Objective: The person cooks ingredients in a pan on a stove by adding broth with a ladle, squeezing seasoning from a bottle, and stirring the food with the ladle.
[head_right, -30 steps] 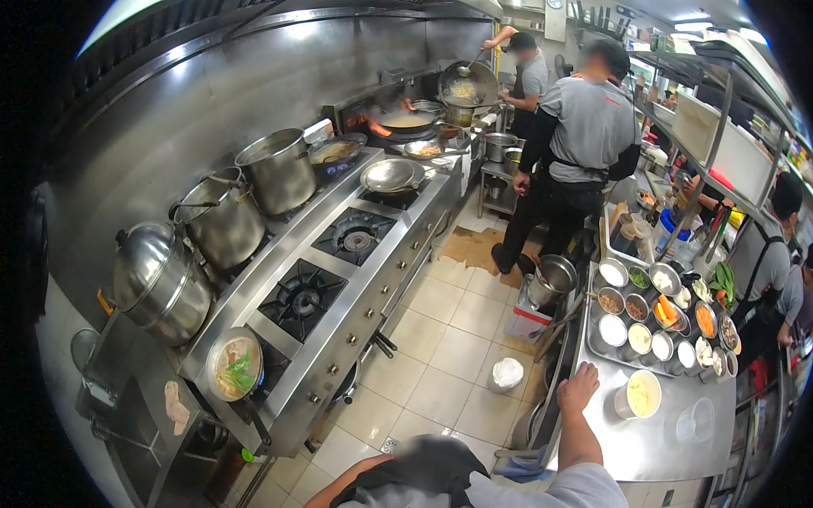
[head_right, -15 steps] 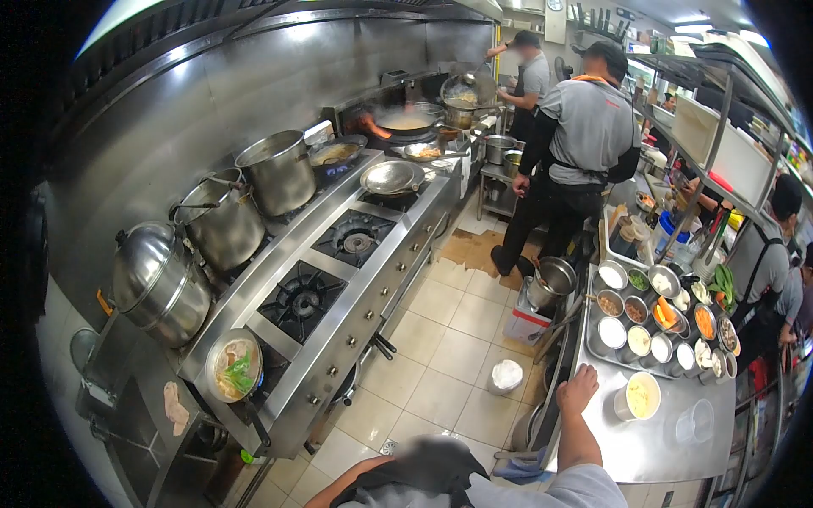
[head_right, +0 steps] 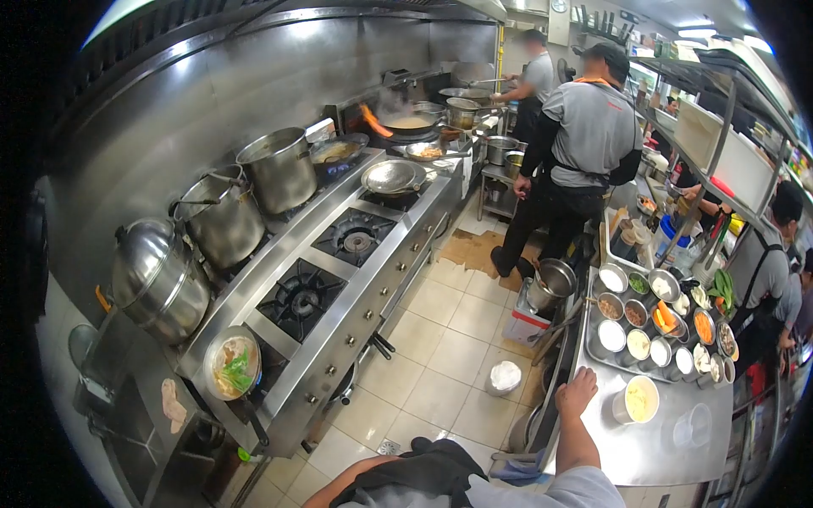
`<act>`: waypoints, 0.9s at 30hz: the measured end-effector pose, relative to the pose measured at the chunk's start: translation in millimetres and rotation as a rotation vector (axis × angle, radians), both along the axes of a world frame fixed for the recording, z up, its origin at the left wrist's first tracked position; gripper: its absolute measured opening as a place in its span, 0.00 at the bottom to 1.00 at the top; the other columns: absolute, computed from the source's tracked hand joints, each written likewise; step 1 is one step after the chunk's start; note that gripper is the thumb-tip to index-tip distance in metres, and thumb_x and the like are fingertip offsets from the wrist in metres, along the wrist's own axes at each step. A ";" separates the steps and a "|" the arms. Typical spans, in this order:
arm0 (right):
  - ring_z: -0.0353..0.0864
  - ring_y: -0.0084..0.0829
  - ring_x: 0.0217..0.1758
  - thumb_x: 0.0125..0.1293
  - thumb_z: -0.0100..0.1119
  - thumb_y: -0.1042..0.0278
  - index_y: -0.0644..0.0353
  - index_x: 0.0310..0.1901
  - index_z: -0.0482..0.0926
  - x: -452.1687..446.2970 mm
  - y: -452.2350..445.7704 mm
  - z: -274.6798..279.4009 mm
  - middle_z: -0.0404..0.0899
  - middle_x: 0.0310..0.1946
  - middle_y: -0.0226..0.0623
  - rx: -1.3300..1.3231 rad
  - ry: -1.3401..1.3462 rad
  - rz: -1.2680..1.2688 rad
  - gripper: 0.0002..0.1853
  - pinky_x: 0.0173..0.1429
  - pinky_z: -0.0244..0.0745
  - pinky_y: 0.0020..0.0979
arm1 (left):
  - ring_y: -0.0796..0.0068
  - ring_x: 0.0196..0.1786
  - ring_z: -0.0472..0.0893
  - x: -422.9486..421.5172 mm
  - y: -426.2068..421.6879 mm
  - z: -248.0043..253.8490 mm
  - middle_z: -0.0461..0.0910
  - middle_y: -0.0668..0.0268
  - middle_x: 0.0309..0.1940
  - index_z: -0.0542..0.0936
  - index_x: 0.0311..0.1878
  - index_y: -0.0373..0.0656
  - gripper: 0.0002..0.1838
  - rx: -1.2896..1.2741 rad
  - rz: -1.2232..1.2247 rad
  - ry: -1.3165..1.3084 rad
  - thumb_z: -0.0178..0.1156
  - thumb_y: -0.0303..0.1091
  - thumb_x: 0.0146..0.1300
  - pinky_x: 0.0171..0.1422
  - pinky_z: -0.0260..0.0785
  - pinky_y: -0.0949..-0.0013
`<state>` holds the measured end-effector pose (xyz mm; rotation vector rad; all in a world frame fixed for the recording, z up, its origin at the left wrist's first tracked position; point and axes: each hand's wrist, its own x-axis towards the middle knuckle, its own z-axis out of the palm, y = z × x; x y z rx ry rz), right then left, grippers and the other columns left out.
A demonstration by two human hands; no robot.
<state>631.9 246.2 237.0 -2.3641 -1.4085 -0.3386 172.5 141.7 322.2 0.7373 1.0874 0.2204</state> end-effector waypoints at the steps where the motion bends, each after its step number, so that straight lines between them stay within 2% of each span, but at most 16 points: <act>1: 0.61 0.44 0.62 0.42 0.60 0.71 0.66 0.52 0.66 -0.8 -0.2 1.1 0.65 0.54 0.47 0.003 -0.005 -0.002 0.31 0.62 0.57 0.40 | 0.77 0.63 0.68 -1.6 -2.0 -5.8 0.70 0.62 0.61 0.71 0.60 0.36 0.18 0.012 -0.010 -0.017 0.46 0.25 0.68 0.71 0.52 0.75; 3: 0.61 0.44 0.62 0.43 0.61 0.72 0.65 0.50 0.66 -5.1 -0.7 5.7 0.65 0.53 0.46 0.012 -0.014 -0.007 0.28 0.61 0.58 0.41 | 0.77 0.63 0.68 -7.3 -5.0 -25.8 0.70 0.62 0.61 0.71 0.60 0.36 0.18 0.038 -0.025 -0.061 0.46 0.25 0.68 0.71 0.52 0.75; 8: 0.62 0.43 0.61 0.42 0.61 0.70 0.64 0.50 0.66 1.4 -0.3 -2.7 0.66 0.53 0.46 -0.005 -0.037 -0.018 0.29 0.61 0.58 0.40 | 0.77 0.63 0.68 -14.5 -5.5 -56.6 0.71 0.62 0.61 0.71 0.60 0.36 0.18 0.055 -0.051 -0.103 0.45 0.26 0.68 0.71 0.52 0.74; 16: 0.62 0.43 0.60 0.40 0.61 0.69 0.63 0.49 0.66 4.1 0.2 -6.0 0.66 0.51 0.45 0.004 -0.039 -0.026 0.30 0.60 0.58 0.39 | 0.76 0.63 0.69 -14.0 2.8 -51.2 0.71 0.62 0.61 0.72 0.60 0.36 0.18 0.079 -0.091 -0.095 0.45 0.28 0.68 0.70 0.53 0.74; 27: 0.63 0.44 0.59 0.39 0.61 0.71 0.65 0.50 0.66 6.2 0.5 -12.4 0.66 0.52 0.46 0.049 -0.066 -0.002 0.31 0.60 0.58 0.40 | 0.75 0.62 0.69 -20.8 0.1 -80.1 0.71 0.62 0.61 0.72 0.60 0.37 0.19 0.069 -0.106 -0.120 0.45 0.30 0.69 0.70 0.54 0.73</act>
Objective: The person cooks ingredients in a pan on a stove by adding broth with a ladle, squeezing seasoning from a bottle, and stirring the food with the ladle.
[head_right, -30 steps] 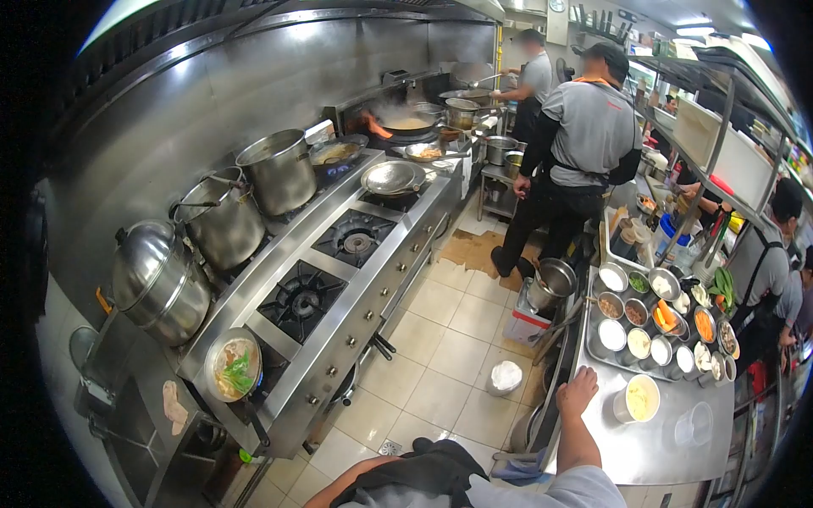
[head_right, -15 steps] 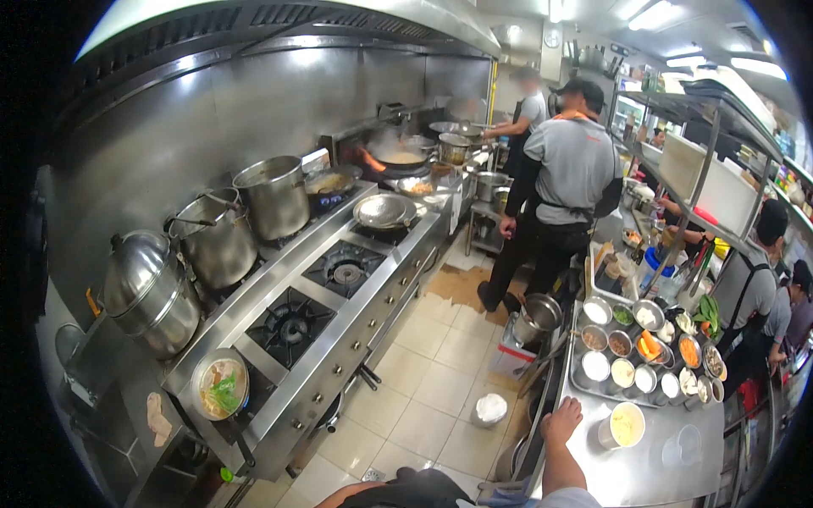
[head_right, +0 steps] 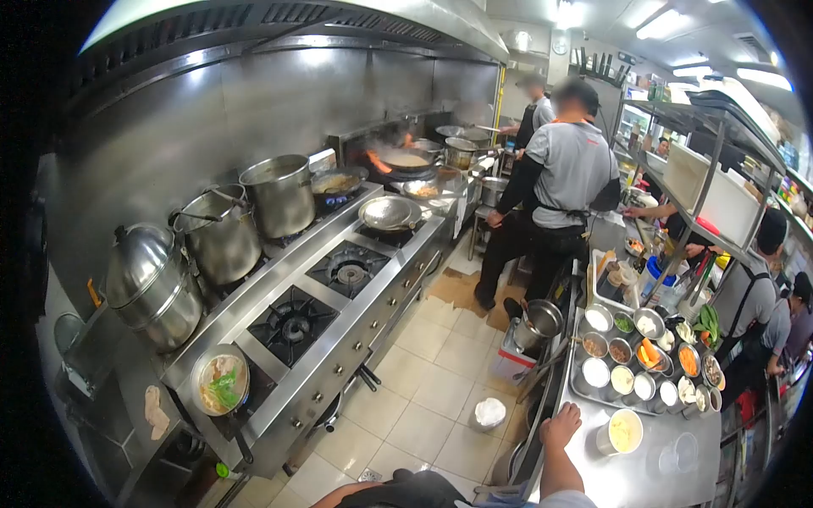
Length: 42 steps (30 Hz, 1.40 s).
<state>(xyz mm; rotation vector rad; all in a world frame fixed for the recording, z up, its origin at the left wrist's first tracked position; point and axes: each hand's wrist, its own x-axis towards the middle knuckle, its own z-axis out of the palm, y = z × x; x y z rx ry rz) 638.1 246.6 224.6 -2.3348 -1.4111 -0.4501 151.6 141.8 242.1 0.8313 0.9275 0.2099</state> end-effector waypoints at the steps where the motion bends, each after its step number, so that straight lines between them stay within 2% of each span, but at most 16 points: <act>1: 0.63 0.44 0.59 0.39 0.61 0.71 0.65 0.50 0.66 1.5 0.6 -3.1 0.66 0.51 0.46 0.006 0.000 -0.006 0.31 0.60 0.58 0.40 | 0.75 0.62 0.69 -0.6 0.6 -0.3 0.71 0.63 0.61 0.72 0.60 0.37 0.19 0.004 0.001 0.004 0.45 0.30 0.69 0.70 0.54 0.73; 17: 0.61 0.43 0.62 0.40 0.61 0.69 0.64 0.52 0.66 -5.7 -2.5 6.8 0.64 0.54 0.46 -0.037 0.009 -0.013 0.32 0.62 0.56 0.39 | 0.74 0.62 0.69 -5.9 -1.6 -1.3 0.71 0.63 0.61 0.72 0.60 0.37 0.19 -0.008 -0.013 0.011 0.44 0.33 0.69 0.69 0.55 0.72; 27: 0.63 0.44 0.59 0.41 0.60 0.70 0.64 0.49 0.67 1.5 0.9 -0.1 0.66 0.51 0.46 -0.031 0.036 -0.021 0.28 0.60 0.58 0.39 | 0.73 0.62 0.70 -3.8 -1.8 4.0 0.72 0.63 0.61 0.72 0.60 0.38 0.20 0.002 -0.037 0.029 0.44 0.35 0.70 0.69 0.56 0.71; 29: 0.62 0.43 0.60 0.41 0.59 0.71 0.64 0.48 0.67 -8.5 -3.9 13.8 0.67 0.51 0.46 -0.061 0.061 -0.025 0.27 0.61 0.57 0.40 | 0.73 0.62 0.70 -4.0 -4.3 -0.8 0.72 0.63 0.61 0.72 0.60 0.38 0.20 0.005 -0.050 0.025 0.43 0.35 0.70 0.69 0.56 0.71; 33: 0.63 0.47 0.58 0.40 0.59 0.71 0.65 0.47 0.66 7.4 1.8 -8.9 0.66 0.50 0.48 -0.004 0.067 0.013 0.28 0.59 0.57 0.43 | 0.73 0.62 0.70 -6.2 -6.4 -21.1 0.72 0.63 0.61 0.72 0.60 0.38 0.20 0.028 -0.064 0.014 0.43 0.36 0.70 0.68 0.56 0.71; 39: 0.64 0.45 0.58 0.40 0.57 0.73 0.66 0.45 0.67 -1.8 -2.0 3.9 0.66 0.49 0.47 0.012 0.048 0.006 0.25 0.59 0.58 0.43 | 0.72 0.61 0.70 -6.2 -8.4 -56.7 0.72 0.63 0.61 0.72 0.60 0.38 0.20 0.041 -0.136 0.029 0.43 0.37 0.70 0.68 0.56 0.70; 42: 0.63 0.45 0.59 0.41 0.57 0.72 0.66 0.48 0.67 -5.1 -0.6 10.9 0.66 0.51 0.48 -0.012 0.067 0.019 0.27 0.60 0.58 0.42 | 0.72 0.61 0.70 -1.2 -8.0 -75.4 0.72 0.63 0.61 0.72 0.60 0.38 0.21 0.049 -0.176 0.040 0.43 0.38 0.70 0.68 0.57 0.70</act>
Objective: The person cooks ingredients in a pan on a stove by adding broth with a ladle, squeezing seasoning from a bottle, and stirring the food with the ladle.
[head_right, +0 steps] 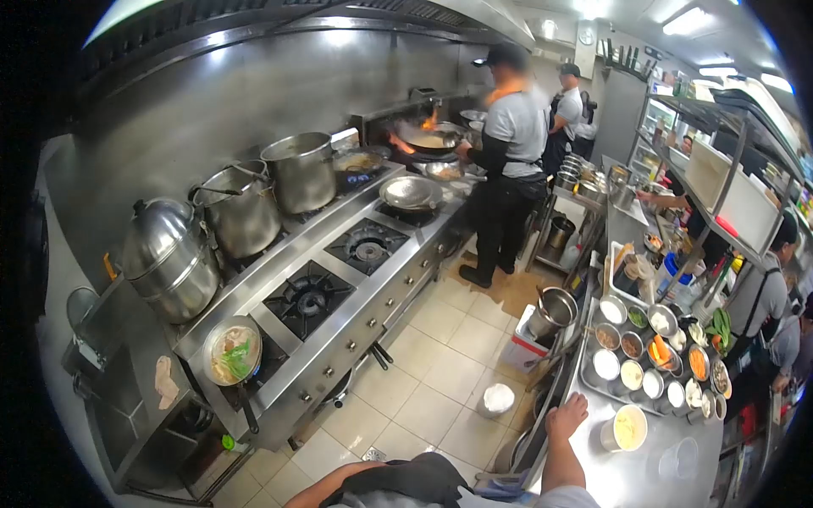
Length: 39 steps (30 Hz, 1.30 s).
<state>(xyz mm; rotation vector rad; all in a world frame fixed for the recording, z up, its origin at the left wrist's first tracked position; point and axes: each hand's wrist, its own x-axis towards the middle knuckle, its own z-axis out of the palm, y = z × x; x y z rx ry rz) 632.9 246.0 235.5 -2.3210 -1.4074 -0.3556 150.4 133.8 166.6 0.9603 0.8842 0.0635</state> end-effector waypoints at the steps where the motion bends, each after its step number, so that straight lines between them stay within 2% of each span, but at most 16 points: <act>1: 0.62 0.46 0.60 0.41 0.58 0.71 0.66 0.49 0.66 2.4 -2.7 -4.5 0.66 0.52 0.48 0.006 0.006 -0.001 0.28 0.61 0.57 0.42 | 0.72 0.61 0.70 0.7 0.5 -5.6 0.72 0.63 0.61 0.72 0.60 0.39 0.21 0.010 -0.011 0.011 0.43 0.38 0.70 0.68 0.57 0.70; 11: 0.60 0.45 0.64 0.44 0.62 0.67 0.65 0.53 0.65 6.7 -5.4 -5.6 0.64 0.57 0.49 -0.025 0.042 0.000 0.31 0.65 0.54 0.43 | 0.71 0.61 0.70 48.7 -0.2 -26.1 0.72 0.63 0.61 0.72 0.60 0.39 0.21 0.095 -0.190 0.073 0.43 0.40 0.71 0.68 0.57 0.69; 14: 0.58 0.46 0.65 0.44 0.64 0.66 0.67 0.56 0.64 9.7 -5.5 -6.0 0.63 0.58 0.50 -0.046 0.091 0.006 0.35 0.66 0.52 0.44 | 0.68 0.60 0.71 73.5 -5.7 -42.4 0.73 0.62 0.60 0.72 0.60 0.40 0.24 0.216 -0.243 0.077 0.44 0.45 0.69 0.67 0.58 0.67; 17: 0.58 0.47 0.65 0.45 0.64 0.66 0.68 0.56 0.64 18.2 -6.9 -11.6 0.63 0.59 0.52 -0.012 0.118 0.047 0.35 0.66 0.52 0.45 | 0.68 0.60 0.71 114.0 -14.6 -22.3 0.73 0.61 0.59 0.72 0.60 0.40 0.23 0.105 -0.246 0.273 0.43 0.44 0.70 0.67 0.59 0.67; 19: 0.57 0.49 0.65 0.44 0.64 0.66 0.69 0.56 0.65 23.6 -6.1 -15.1 0.62 0.58 0.54 -0.011 0.181 0.055 0.35 0.66 0.51 0.46 | 0.69 0.60 0.72 131.4 -22.6 -23.8 0.74 0.61 0.59 0.73 0.60 0.40 0.22 0.107 -0.270 0.143 0.44 0.42 0.70 0.66 0.59 0.68; 20: 0.57 0.47 0.66 0.45 0.64 0.65 0.67 0.57 0.65 25.3 -6.3 -13.9 0.63 0.59 0.52 -0.024 0.170 0.052 0.35 0.67 0.51 0.45 | 0.69 0.59 0.72 141.7 -24.5 -26.9 0.74 0.60 0.58 0.73 0.60 0.40 0.22 0.109 -0.283 0.078 0.44 0.42 0.70 0.66 0.59 0.69; 23: 0.55 0.48 0.68 0.47 0.64 0.63 0.65 0.58 0.66 24.6 -9.4 -6.4 0.63 0.61 0.50 -0.037 0.176 0.049 0.35 0.68 0.50 0.46 | 0.75 0.55 0.74 167.1 -34.9 -73.7 0.77 0.67 0.55 0.75 0.59 0.45 0.21 0.353 -0.606 0.092 0.45 0.45 0.69 0.62 0.62 0.70; 26: 0.54 0.51 0.68 0.47 0.63 0.62 0.65 0.58 0.65 27.9 -9.1 -6.4 0.62 0.61 0.51 -0.045 0.200 0.073 0.35 0.68 0.48 0.49 | 0.76 0.56 0.73 177.7 -65.8 -130.4 0.76 0.67 0.56 0.73 0.61 0.46 0.21 0.170 -0.249 -0.088 0.44 0.44 0.71 0.64 0.61 0.70; 27: 0.54 0.51 0.67 0.47 0.62 0.62 0.66 0.58 0.65 29.4 -9.3 -8.3 0.61 0.61 0.51 -0.046 0.197 0.092 0.35 0.68 0.48 0.49 | 0.77 0.59 0.72 182.9 -69.3 -117.9 0.75 0.68 0.58 0.71 0.64 0.46 0.22 -0.004 -0.236 -0.097 0.43 0.43 0.71 0.65 0.60 0.72; 29: 0.54 0.52 0.67 0.47 0.61 0.61 0.65 0.58 0.65 33.4 -8.9 -11.1 0.62 0.60 0.52 -0.031 0.195 0.123 0.35 0.68 0.47 0.50 | 0.78 0.52 0.74 187.6 -75.3 -72.3 0.77 0.69 0.52 0.74 0.58 0.39 0.20 -0.166 -0.122 -0.082 0.46 0.42 0.71 0.60 0.63 0.73; 32: 0.54 0.52 0.67 0.48 0.61 0.62 0.65 0.57 0.66 32.0 -10.3 -14.3 0.63 0.60 0.52 0.031 0.209 0.139 0.33 0.68 0.47 0.50 | 0.76 0.58 0.72 200.0 -71.0 -44.8 0.74 0.67 0.59 0.69 0.65 0.43 0.24 -0.079 -0.246 0.006 0.43 0.44 0.72 0.64 0.60 0.72; 35: 0.53 0.51 0.68 0.48 0.61 0.63 0.63 0.56 0.68 28.2 -8.0 -5.6 0.63 0.60 0.51 0.024 0.242 0.142 0.31 0.68 0.47 0.49 | 0.79 0.47 0.77 198.5 -56.9 -55.9 0.80 0.71 0.44 0.79 0.52 0.38 0.21 0.015 -0.234 -0.046 0.48 0.46 0.71 0.54 0.67 0.73; 38: 0.54 0.50 0.68 0.47 0.63 0.64 0.62 0.55 0.69 29.5 -7.6 -17.3 0.64 0.60 0.49 0.027 0.223 0.104 0.30 0.69 0.47 0.48 | 0.78 0.46 0.77 189.5 -51.9 -60.7 0.80 0.70 0.43 0.79 0.52 0.38 0.22 -0.075 -0.239 -0.026 0.49 0.47 0.69 0.51 0.68 0.72; 39: 0.55 0.49 0.68 0.46 0.63 0.65 0.62 0.55 0.69 30.2 -7.7 -19.4 0.64 0.60 0.49 0.026 0.223 0.100 0.31 0.69 0.47 0.47 | 0.77 0.50 0.76 187.3 -45.2 -42.1 0.79 0.68 0.48 0.78 0.54 0.40 0.22 -0.054 -0.271 0.072 0.48 0.48 0.69 0.55 0.66 0.71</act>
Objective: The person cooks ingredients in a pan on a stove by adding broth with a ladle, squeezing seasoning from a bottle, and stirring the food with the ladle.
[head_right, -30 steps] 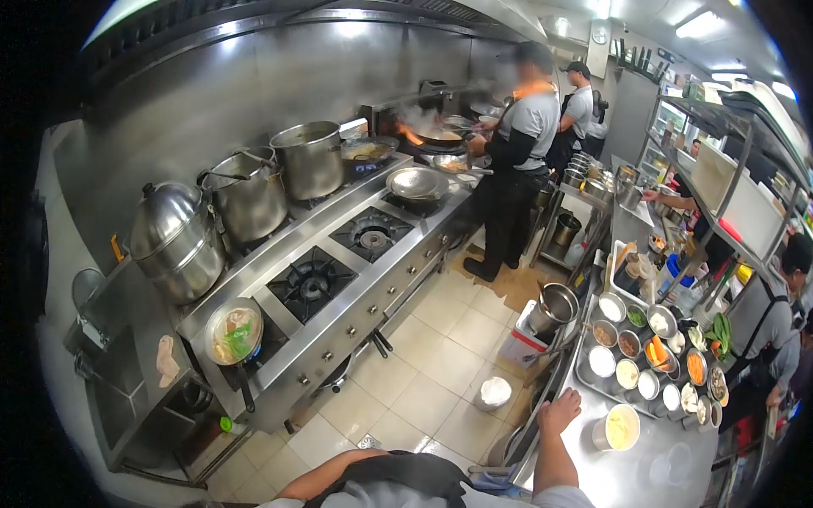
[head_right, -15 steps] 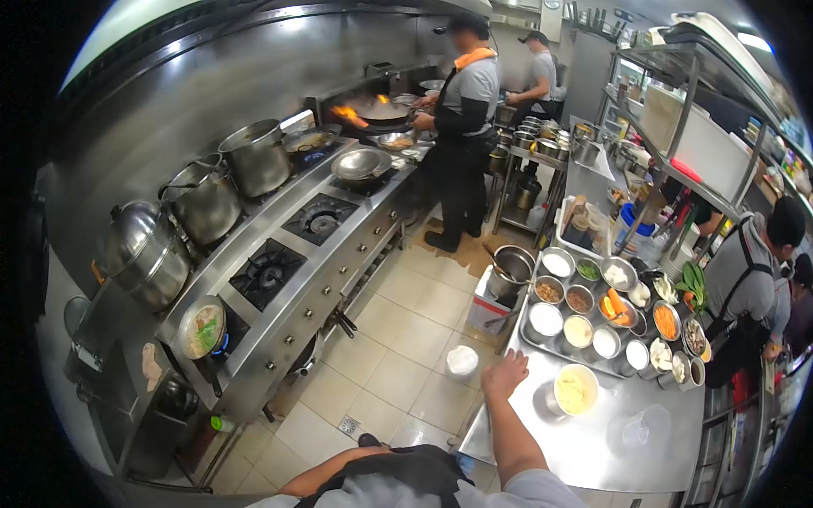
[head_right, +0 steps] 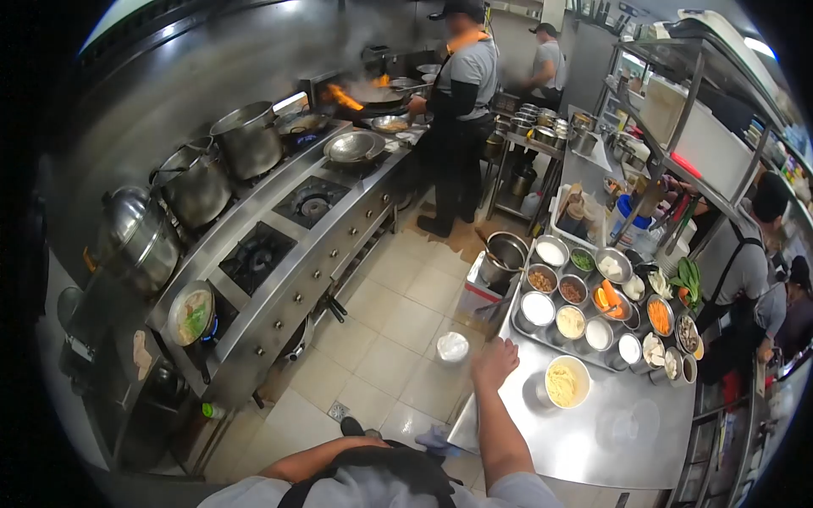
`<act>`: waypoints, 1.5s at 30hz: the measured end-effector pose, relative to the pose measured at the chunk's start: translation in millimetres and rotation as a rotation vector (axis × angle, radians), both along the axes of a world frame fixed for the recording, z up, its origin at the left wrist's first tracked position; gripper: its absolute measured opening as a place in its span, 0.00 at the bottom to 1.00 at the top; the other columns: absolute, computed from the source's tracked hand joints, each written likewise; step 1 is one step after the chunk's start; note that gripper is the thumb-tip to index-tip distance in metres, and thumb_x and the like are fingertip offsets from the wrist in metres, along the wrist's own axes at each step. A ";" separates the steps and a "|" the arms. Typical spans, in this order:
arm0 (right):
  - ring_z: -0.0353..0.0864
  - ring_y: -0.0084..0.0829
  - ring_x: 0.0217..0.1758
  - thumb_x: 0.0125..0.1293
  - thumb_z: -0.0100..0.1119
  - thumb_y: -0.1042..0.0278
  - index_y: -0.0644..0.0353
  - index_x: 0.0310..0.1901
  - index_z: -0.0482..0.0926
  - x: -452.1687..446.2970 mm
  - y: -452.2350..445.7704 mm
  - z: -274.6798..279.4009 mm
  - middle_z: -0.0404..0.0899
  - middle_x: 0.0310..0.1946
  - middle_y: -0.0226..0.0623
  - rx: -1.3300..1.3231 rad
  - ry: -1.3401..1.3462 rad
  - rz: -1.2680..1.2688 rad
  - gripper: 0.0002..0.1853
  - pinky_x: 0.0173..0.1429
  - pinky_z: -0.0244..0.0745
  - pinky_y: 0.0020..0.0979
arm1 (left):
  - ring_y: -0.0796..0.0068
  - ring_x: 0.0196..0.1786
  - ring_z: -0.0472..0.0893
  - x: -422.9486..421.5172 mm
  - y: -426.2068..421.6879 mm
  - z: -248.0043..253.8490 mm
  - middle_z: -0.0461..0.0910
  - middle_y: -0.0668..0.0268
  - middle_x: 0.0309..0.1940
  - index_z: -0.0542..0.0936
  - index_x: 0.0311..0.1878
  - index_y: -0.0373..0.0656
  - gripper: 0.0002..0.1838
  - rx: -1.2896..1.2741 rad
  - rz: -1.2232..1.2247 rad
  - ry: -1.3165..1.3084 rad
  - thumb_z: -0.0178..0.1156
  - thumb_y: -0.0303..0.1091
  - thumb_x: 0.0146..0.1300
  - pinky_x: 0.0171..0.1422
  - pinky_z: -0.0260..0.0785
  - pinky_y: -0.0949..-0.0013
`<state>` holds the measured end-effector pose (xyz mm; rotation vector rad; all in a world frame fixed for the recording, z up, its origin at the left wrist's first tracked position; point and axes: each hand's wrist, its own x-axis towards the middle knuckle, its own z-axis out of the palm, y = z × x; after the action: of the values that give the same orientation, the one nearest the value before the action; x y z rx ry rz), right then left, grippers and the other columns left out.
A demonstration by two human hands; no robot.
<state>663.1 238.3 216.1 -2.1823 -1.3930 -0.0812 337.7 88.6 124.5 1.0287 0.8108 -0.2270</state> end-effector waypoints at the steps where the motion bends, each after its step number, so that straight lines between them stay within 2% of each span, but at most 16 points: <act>1: 0.55 0.49 0.68 0.46 0.64 0.65 0.62 0.55 0.69 -0.3 0.2 -0.4 0.64 0.60 0.49 0.000 -0.002 -0.004 0.31 0.69 0.47 0.47 | 0.76 0.54 0.74 -4.0 6.3 22.0 0.77 0.66 0.52 0.77 0.56 0.43 0.23 0.034 -0.035 0.092 0.47 0.49 0.69 0.60 0.63 0.71; 3: 0.58 0.48 0.66 0.46 0.65 0.66 0.61 0.54 0.69 -7.0 1.2 8.9 0.65 0.58 0.48 -0.006 -0.026 -0.022 0.31 0.68 0.49 0.46 | 0.75 0.48 0.77 -24.0 18.9 -13.7 0.80 0.68 0.46 0.78 0.53 0.37 0.25 0.148 -0.082 0.222 0.51 0.50 0.68 0.52 0.68 0.71; 6: 0.59 0.45 0.65 0.46 0.65 0.66 0.60 0.54 0.69 -12.9 3.9 9.8 0.66 0.57 0.46 -0.022 -0.095 -0.039 0.30 0.68 0.51 0.45 | 0.74 0.51 0.76 -63.5 35.1 -41.5 0.79 0.67 0.50 0.77 0.56 0.39 0.25 0.175 -0.090 -0.090 0.49 0.51 0.68 0.56 0.66 0.70; 9: 0.62 0.44 0.64 0.45 0.66 0.69 0.60 0.53 0.69 -20.8 2.7 13.7 0.67 0.55 0.45 -0.003 -0.138 -0.035 0.30 0.66 0.54 0.43 | 0.75 0.53 0.75 -98.0 56.2 -46.8 0.78 0.68 0.53 0.75 0.58 0.41 0.26 -0.133 -0.060 -0.029 0.47 0.52 0.69 0.58 0.65 0.70; 12: 0.64 0.46 0.61 0.45 0.65 0.71 0.61 0.52 0.69 -21.8 2.0 6.5 0.67 0.54 0.46 0.049 -0.181 -0.062 0.29 0.64 0.57 0.43 | 0.76 0.51 0.76 -142.5 68.4 -141.8 0.78 0.68 0.51 0.75 0.58 0.41 0.25 0.228 -0.152 -0.243 0.47 0.51 0.69 0.57 0.65 0.70; 16: 0.66 0.48 0.59 0.45 0.61 0.72 0.65 0.53 0.69 -31.7 6.3 17.7 0.68 0.53 0.50 -0.029 -0.144 -0.115 0.28 0.63 0.59 0.43 | 0.73 0.56 0.73 -160.0 94.1 -28.1 0.76 0.65 0.56 0.73 0.60 0.43 0.24 0.145 -0.185 -0.130 0.46 0.49 0.69 0.61 0.63 0.69; 17: 0.66 0.48 0.55 0.43 0.61 0.74 0.62 0.47 0.69 -28.5 9.3 9.4 0.68 0.49 0.48 0.037 -0.213 -0.112 0.25 0.59 0.61 0.44 | 0.70 0.59 0.71 -164.4 100.3 -3.0 0.73 0.62 0.59 0.71 0.62 0.45 0.25 0.095 -0.172 -0.111 0.45 0.50 0.69 0.64 0.60 0.67; 19: 0.66 0.48 0.55 0.43 0.60 0.73 0.62 0.48 0.69 -30.5 13.5 2.3 0.68 0.49 0.48 0.024 -0.229 -0.100 0.25 0.59 0.61 0.44 | 0.68 0.63 0.69 -174.4 115.9 -3.2 0.71 0.60 0.62 0.69 0.64 0.47 0.26 0.107 -0.194 -0.091 0.43 0.51 0.70 0.67 0.58 0.65; 22: 0.66 0.47 0.57 0.43 0.59 0.73 0.62 0.48 0.68 -32.4 11.3 18.7 0.67 0.50 0.48 -0.003 -0.261 -0.122 0.25 0.60 0.61 0.43 | 0.67 0.63 0.70 -190.1 128.4 -47.0 0.71 0.60 0.62 0.69 0.64 0.47 0.26 0.242 -0.212 -0.110 0.42 0.50 0.70 0.67 0.58 0.65; 32: 0.63 0.53 0.61 0.45 0.61 0.73 0.66 0.53 0.67 -17.8 15.1 -7.2 0.66 0.56 0.55 0.037 -0.267 -0.072 0.29 0.64 0.56 0.48 | 0.68 0.62 0.70 -200.9 202.8 -52.7 0.72 0.61 0.61 0.70 0.63 0.46 0.26 0.210 -0.088 -0.110 0.43 0.50 0.70 0.66 0.58 0.66; 36: 0.61 0.53 0.62 0.43 0.62 0.71 0.67 0.53 0.66 -22.0 26.0 4.4 0.65 0.56 0.55 -0.094 -0.217 -0.155 0.31 0.66 0.53 0.48 | 0.68 0.62 0.70 -178.9 248.0 -71.4 0.72 0.61 0.61 0.71 0.63 0.46 0.25 0.277 -0.075 -0.126 0.43 0.50 0.70 0.66 0.58 0.67; 37: 0.62 0.52 0.62 0.43 0.60 0.74 0.67 0.54 0.65 -45.9 31.3 37.7 0.64 0.57 0.54 -0.144 -0.163 -0.159 0.32 0.65 0.54 0.47 | 0.68 0.62 0.70 -169.5 263.6 -74.0 0.73 0.62 0.60 0.73 0.62 0.46 0.25 0.251 -0.137 -0.107 0.44 0.51 0.69 0.66 0.58 0.66; 40: 0.66 0.52 0.59 0.52 0.58 0.62 0.68 0.51 0.71 -43.2 31.8 43.8 0.70 0.53 0.51 -0.279 -0.295 -0.106 0.25 0.60 0.64 0.50 | 0.68 0.61 0.70 -137.0 300.9 -56.1 0.73 0.60 0.59 0.74 0.61 0.47 0.25 -0.138 -0.012 0.080 0.46 0.52 0.68 0.66 0.58 0.65; 41: 0.68 0.52 0.57 0.52 0.58 0.63 0.68 0.50 0.72 -41.7 33.9 43.0 0.71 0.51 0.53 -0.254 -0.323 -0.107 0.25 0.58 0.65 0.49 | 0.73 0.56 0.73 -126.5 314.4 -22.6 0.75 0.66 0.56 0.75 0.59 0.43 0.26 0.007 -0.067 0.017 0.50 0.52 0.66 0.62 0.63 0.68; 44: 0.68 0.52 0.57 0.52 0.58 0.63 0.68 0.46 0.74 -26.6 36.3 26.1 0.72 0.50 0.52 -0.261 -0.380 -0.135 0.21 0.57 0.65 0.49 | 0.71 0.55 0.74 -104.5 350.3 -76.4 0.76 0.67 0.55 0.76 0.57 0.43 0.27 0.272 -0.296 -0.041 0.49 0.54 0.66 0.61 0.63 0.66; 45: 0.69 0.51 0.56 0.52 0.58 0.63 0.67 0.45 0.75 -29.8 42.0 34.7 0.73 0.49 0.52 -0.240 -0.357 -0.134 0.21 0.57 0.66 0.49 | 0.71 0.56 0.73 -93.3 360.2 -59.5 0.75 0.67 0.56 0.76 0.58 0.43 0.27 0.205 -0.302 0.026 0.49 0.54 0.66 0.62 0.63 0.66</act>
<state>633.3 280.3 250.8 -2.5541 -1.5065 -0.3882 244.4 448.8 65.0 1.3448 0.7097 -0.4210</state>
